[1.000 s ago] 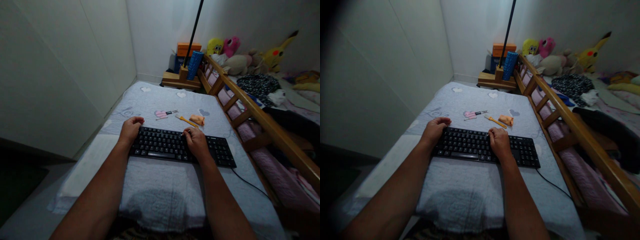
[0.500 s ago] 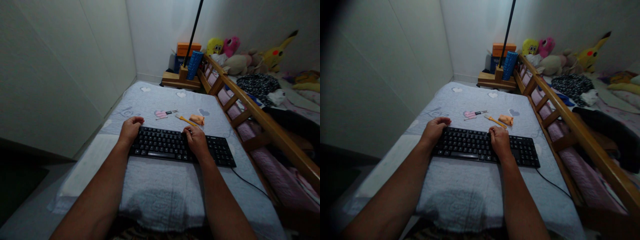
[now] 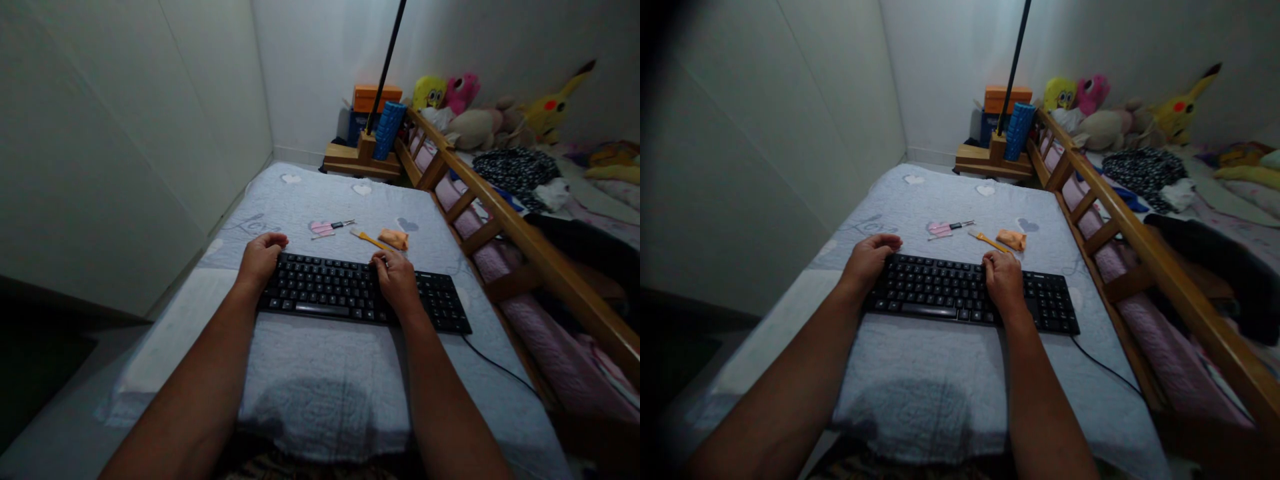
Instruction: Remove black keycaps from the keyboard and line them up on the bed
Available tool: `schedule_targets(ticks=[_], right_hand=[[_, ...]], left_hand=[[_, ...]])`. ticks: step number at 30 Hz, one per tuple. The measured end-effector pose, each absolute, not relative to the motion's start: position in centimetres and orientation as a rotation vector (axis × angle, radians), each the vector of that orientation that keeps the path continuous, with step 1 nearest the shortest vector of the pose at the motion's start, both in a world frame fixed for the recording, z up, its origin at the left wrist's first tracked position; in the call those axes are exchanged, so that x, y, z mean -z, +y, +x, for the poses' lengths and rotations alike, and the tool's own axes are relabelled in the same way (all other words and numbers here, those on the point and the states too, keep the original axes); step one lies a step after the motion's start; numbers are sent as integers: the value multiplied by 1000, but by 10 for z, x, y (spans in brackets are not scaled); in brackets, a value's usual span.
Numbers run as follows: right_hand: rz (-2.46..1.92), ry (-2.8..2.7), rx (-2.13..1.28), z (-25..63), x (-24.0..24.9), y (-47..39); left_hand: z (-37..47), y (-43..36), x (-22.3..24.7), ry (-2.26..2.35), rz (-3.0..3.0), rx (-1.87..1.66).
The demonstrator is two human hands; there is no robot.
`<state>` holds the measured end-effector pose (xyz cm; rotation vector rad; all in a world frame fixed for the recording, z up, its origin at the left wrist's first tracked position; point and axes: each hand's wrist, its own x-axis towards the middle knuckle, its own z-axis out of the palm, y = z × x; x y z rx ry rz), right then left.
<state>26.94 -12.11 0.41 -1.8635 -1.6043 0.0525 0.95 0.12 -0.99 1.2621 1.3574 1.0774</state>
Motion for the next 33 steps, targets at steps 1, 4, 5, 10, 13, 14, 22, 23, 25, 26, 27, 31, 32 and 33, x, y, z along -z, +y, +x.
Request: schedule_targets(ticks=[1, 4, 5, 10, 13, 14, 22, 23, 25, 26, 27, 31, 32, 33], right_hand=[[-1870, -1600, -53, 271, -5, -122], [-1876, -1600, -63, 273, -7, -124], [-1876, -1603, -63, 273, -7, -125], [-1861, -1632, -70, 268, -6, -124], [-1847, -1661, -83, 265, -6, -122], [-1844, -1666, -84, 264, -6, -122], [-1866, -1641, -79, 268, -7, -123], [-1870, -1634, -79, 270, -7, -124], [-1877, -1619, -80, 272, -8, -125], [-1878, -1615, -82, 273, -8, -125], [-1877, -1613, -84, 273, -9, -126], [-1869, -1629, -78, 271, -8, -124], [-1869, -1637, -77, 269, -7, -124], [-1869, -1644, -77, 268, -7, -123]], left_hand=[[9, 1, 10, 1358, 1265, -1076], [9, 2, 11, 1354, 1272, -1079], [9, 2, 12, 1350, 1273, -1081], [8, 3, 15, 1339, 1277, -1086], [8, 4, 15, 1341, 1278, -1087], [8, 3, 15, 1342, 1277, -1087], [6, 5, 18, 1340, 1300, -1085], [6, 6, 18, 1336, 1297, -1086], [7, 5, 17, 1331, 1286, -1087], [7, 5, 16, 1331, 1282, -1087], [8, 4, 15, 1332, 1279, -1085], [8, 3, 13, 1340, 1269, -1083], [8, 3, 13, 1337, 1269, -1085], [8, 3, 13, 1334, 1271, -1087]])
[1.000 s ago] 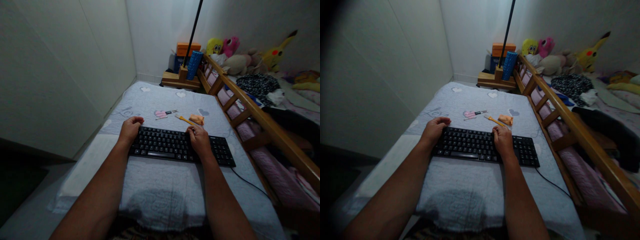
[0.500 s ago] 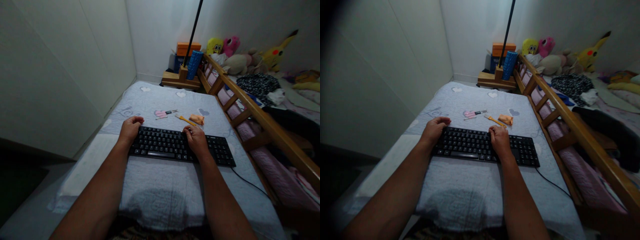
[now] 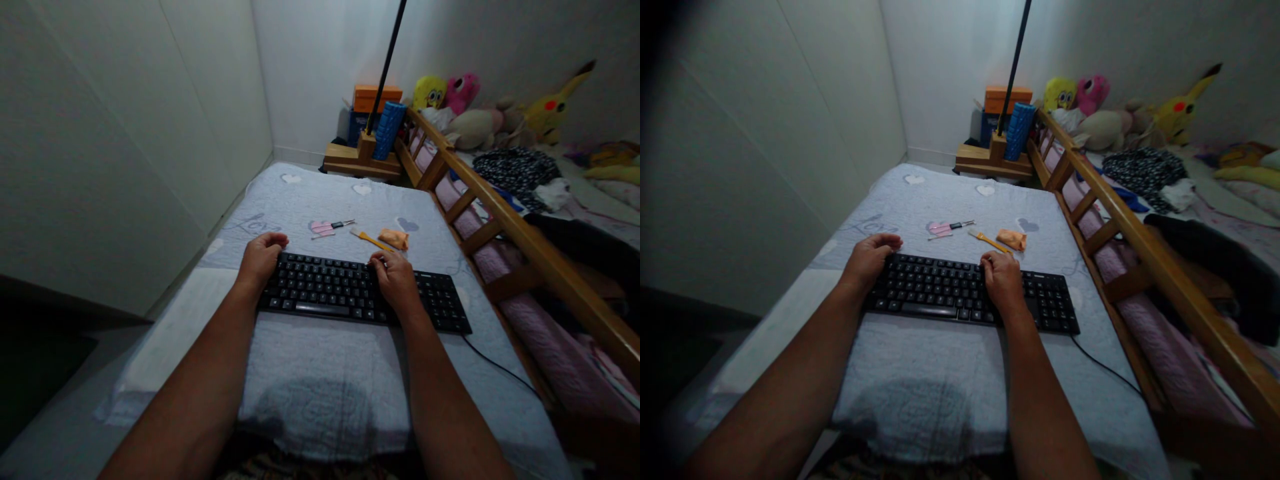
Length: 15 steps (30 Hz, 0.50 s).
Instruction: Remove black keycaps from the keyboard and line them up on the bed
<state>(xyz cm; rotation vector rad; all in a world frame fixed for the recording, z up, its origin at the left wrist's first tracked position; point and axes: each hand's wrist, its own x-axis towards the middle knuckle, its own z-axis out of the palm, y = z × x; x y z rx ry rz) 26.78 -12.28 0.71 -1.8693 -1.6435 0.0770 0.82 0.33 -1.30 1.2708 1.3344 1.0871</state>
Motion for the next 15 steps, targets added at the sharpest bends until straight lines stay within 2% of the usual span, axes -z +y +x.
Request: schedule_targets(ticks=[15], right_hand=[[-1869, -1615, -79, 273, -8, -124]], left_hand=[[8, 4, 14, 1339, 1267, -1086]])
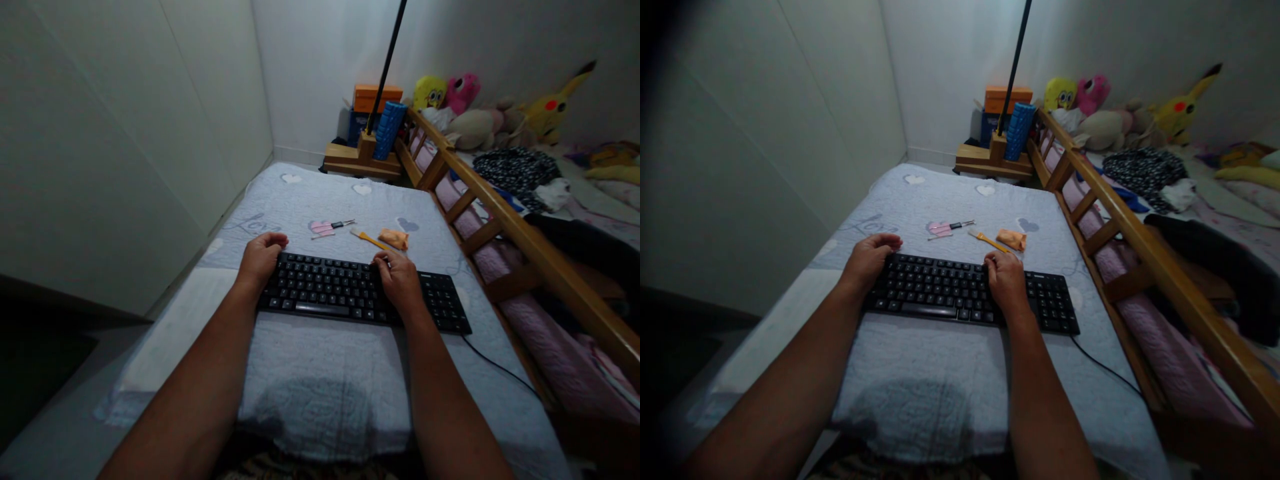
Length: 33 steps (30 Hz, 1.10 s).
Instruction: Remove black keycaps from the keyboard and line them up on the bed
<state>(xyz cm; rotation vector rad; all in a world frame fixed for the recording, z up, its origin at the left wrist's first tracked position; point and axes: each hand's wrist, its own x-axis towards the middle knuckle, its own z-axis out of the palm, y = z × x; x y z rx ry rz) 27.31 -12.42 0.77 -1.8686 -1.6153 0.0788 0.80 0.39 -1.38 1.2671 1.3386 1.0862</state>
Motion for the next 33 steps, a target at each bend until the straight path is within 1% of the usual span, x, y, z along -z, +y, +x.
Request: schedule_targets(ticks=[24, 33], right_hand=[[-1837, -1670, -118, 272, -16, -135], [-1840, -1633, -80, 273, -9, -129]], left_hand=[[8, 2, 13, 1353, 1282, -1087], [8, 3, 13, 1347, 1277, -1086]])
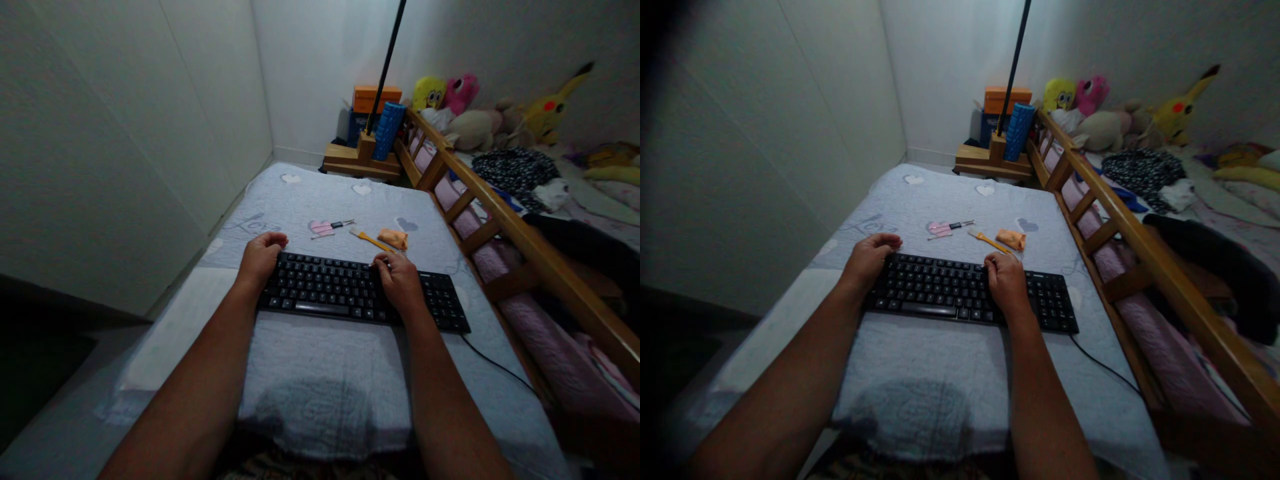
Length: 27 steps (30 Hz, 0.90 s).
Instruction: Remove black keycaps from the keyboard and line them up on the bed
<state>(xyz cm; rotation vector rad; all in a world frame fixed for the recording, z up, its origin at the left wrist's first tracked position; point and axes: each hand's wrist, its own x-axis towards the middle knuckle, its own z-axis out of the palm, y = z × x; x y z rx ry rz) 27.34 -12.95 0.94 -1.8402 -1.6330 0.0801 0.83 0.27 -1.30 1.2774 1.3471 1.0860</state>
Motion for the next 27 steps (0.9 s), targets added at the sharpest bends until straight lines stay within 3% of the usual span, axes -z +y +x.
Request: schedule_targets(ticks=[27], right_hand=[[-1814, -1676, -87, 267, -9, -132]], left_hand=[[8, 4, 15, 1349, 1286, -1087]])
